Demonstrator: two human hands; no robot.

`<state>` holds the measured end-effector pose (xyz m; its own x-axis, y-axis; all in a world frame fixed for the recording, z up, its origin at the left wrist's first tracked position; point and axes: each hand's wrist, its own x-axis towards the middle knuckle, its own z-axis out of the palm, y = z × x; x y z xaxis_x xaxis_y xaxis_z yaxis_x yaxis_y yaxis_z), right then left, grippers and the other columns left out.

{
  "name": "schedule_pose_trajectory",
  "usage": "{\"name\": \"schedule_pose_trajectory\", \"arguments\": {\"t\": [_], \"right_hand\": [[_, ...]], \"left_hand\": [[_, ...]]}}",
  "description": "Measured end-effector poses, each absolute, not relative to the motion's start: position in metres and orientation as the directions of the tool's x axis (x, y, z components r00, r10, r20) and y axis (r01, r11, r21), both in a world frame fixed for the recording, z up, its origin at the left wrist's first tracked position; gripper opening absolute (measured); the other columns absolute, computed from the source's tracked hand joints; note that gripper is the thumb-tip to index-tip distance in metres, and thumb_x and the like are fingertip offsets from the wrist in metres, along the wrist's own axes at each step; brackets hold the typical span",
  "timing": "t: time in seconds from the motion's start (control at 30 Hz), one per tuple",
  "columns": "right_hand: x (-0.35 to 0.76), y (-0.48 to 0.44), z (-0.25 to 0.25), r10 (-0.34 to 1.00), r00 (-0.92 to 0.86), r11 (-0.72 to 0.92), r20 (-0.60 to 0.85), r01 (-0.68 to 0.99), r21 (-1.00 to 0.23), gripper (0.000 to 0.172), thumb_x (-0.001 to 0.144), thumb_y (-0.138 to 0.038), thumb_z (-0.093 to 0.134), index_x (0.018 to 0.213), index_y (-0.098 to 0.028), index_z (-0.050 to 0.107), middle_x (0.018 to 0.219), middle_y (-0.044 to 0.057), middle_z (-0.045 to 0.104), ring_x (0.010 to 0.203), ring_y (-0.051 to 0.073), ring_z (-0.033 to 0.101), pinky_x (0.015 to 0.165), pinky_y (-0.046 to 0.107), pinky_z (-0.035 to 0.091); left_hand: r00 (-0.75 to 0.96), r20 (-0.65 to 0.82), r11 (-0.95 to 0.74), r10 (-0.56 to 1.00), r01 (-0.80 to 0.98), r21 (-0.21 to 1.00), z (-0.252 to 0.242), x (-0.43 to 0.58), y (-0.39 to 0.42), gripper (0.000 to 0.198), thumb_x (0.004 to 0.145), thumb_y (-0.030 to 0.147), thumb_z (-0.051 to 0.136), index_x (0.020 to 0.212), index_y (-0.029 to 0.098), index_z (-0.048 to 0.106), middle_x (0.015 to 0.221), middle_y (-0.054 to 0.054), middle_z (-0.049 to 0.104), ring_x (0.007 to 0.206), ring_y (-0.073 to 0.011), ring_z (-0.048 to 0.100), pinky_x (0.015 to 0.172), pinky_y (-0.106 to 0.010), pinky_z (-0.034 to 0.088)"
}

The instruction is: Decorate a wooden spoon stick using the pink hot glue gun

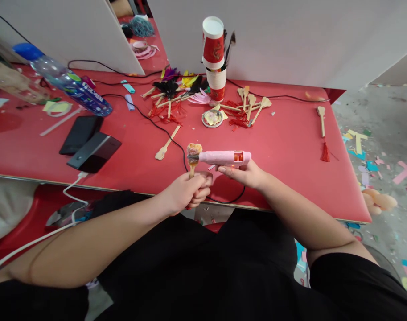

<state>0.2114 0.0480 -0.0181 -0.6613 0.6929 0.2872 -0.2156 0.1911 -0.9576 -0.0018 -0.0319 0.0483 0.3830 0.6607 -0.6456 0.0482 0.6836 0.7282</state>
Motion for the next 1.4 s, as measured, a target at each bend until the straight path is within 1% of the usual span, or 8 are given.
{"name": "schedule_pose_trajectory", "arguments": {"t": [0.13,0.23,0.33,0.47,0.83,1.03,1.23,1.4], "right_hand": [[0.213,0.054,-0.018,0.615,-0.637,0.489,0.466,-0.155,-0.858,0.029,0.108,-0.046,0.081,0.117,-0.019,0.086,0.089,0.007,0.082,0.074,0.018,0.074,0.067,0.029,0.062],[0.218,0.059,-0.019,0.558,-0.644,0.664,0.524,-0.032,-0.747,0.019,0.109,-0.039,0.077,0.105,-0.021,0.081,0.08,0.003,0.076,0.063,0.015,0.066,0.058,0.027,0.051],[0.223,0.06,-0.02,0.52,-0.631,0.765,0.575,0.045,-0.643,0.019,0.109,-0.038,0.071,0.103,-0.021,0.079,0.075,0.001,0.074,0.058,0.013,0.063,0.054,0.027,0.045],[0.225,0.059,-0.02,0.477,-0.606,0.811,0.636,0.025,-0.585,0.019,0.108,-0.04,0.071,0.102,-0.023,0.078,0.076,0.002,0.076,0.061,0.015,0.068,0.057,0.028,0.05],[0.235,0.059,-0.016,0.614,-0.621,0.71,0.487,0.163,-0.685,0.029,0.105,-0.052,0.072,0.094,-0.026,0.077,0.067,0.003,0.064,0.054,0.019,0.056,0.054,0.037,0.048],[0.231,0.063,-0.01,0.547,-0.629,0.717,0.552,0.013,-0.697,0.013,0.107,-0.034,0.074,0.105,-0.023,0.079,0.073,0.0,0.071,0.055,0.014,0.058,0.053,0.031,0.045],[0.228,0.064,-0.018,0.711,-0.584,0.432,0.392,-0.076,-0.898,0.034,0.102,-0.053,0.087,0.111,-0.021,0.085,0.082,0.005,0.075,0.063,0.018,0.065,0.059,0.033,0.056],[0.226,0.059,-0.023,0.761,-0.579,0.27,0.294,-0.129,-0.954,0.042,0.098,-0.055,0.091,0.12,-0.021,0.084,0.08,0.004,0.075,0.06,0.018,0.068,0.057,0.034,0.06]], "left_hand": [[0.454,-0.645,0.736,0.614,-0.036,0.676,0.042,-0.003,-0.031,0.023,0.097,0.018,0.044,0.077,0.026,0.034,0.054,0.011,0.021,0.048,-0.0079,0.008,0.043,-0.015,0.014],[0.478,-0.64,0.749,0.602,-0.061,0.659,0.037,-0.003,-0.028,0.024,0.098,0.019,0.044,0.077,0.026,0.034,0.054,0.011,0.02,0.048,-0.0081,0.006,0.043,-0.015,0.013],[0.51,-0.624,0.75,0.592,-0.065,0.659,0.035,-0.004,-0.026,0.025,0.1,0.021,0.044,0.077,0.026,0.036,0.054,0.011,0.02,0.049,-0.0082,0.006,0.042,-0.015,0.013],[0.56,-0.603,0.759,0.568,-0.073,0.647,0.036,-0.005,-0.026,0.025,0.1,0.02,0.043,0.076,0.025,0.036,0.054,0.011,0.019,0.049,-0.0086,0.006,0.042,-0.014,0.014],[0.617,-0.573,0.758,0.539,-0.059,0.649,0.033,-0.008,-0.025,0.023,0.095,0.022,0.05,0.078,0.026,0.034,0.055,0.012,0.019,0.048,-0.0079,0.005,0.042,-0.014,0.013],[0.603,-0.56,0.732,0.568,-0.058,0.679,0.034,-0.009,-0.024,0.025,0.097,0.02,0.046,0.076,0.026,0.034,0.055,0.011,0.02,0.048,-0.008,0.006,0.042,-0.015,0.013],[0.565,-0.561,0.704,0.605,-0.05,0.708,0.034,-0.011,-0.02,0.026,0.098,0.019,0.045,0.075,0.025,0.036,0.055,0.011,0.021,0.048,-0.008,0.008,0.042,-0.015,0.013],[0.581,-0.543,0.688,0.606,-0.04,0.724,0.035,-0.011,-0.019,0.027,0.101,0.019,0.043,0.075,0.025,0.038,0.055,0.011,0.022,0.048,-0.0081,0.008,0.043,-0.016,0.013]]}}
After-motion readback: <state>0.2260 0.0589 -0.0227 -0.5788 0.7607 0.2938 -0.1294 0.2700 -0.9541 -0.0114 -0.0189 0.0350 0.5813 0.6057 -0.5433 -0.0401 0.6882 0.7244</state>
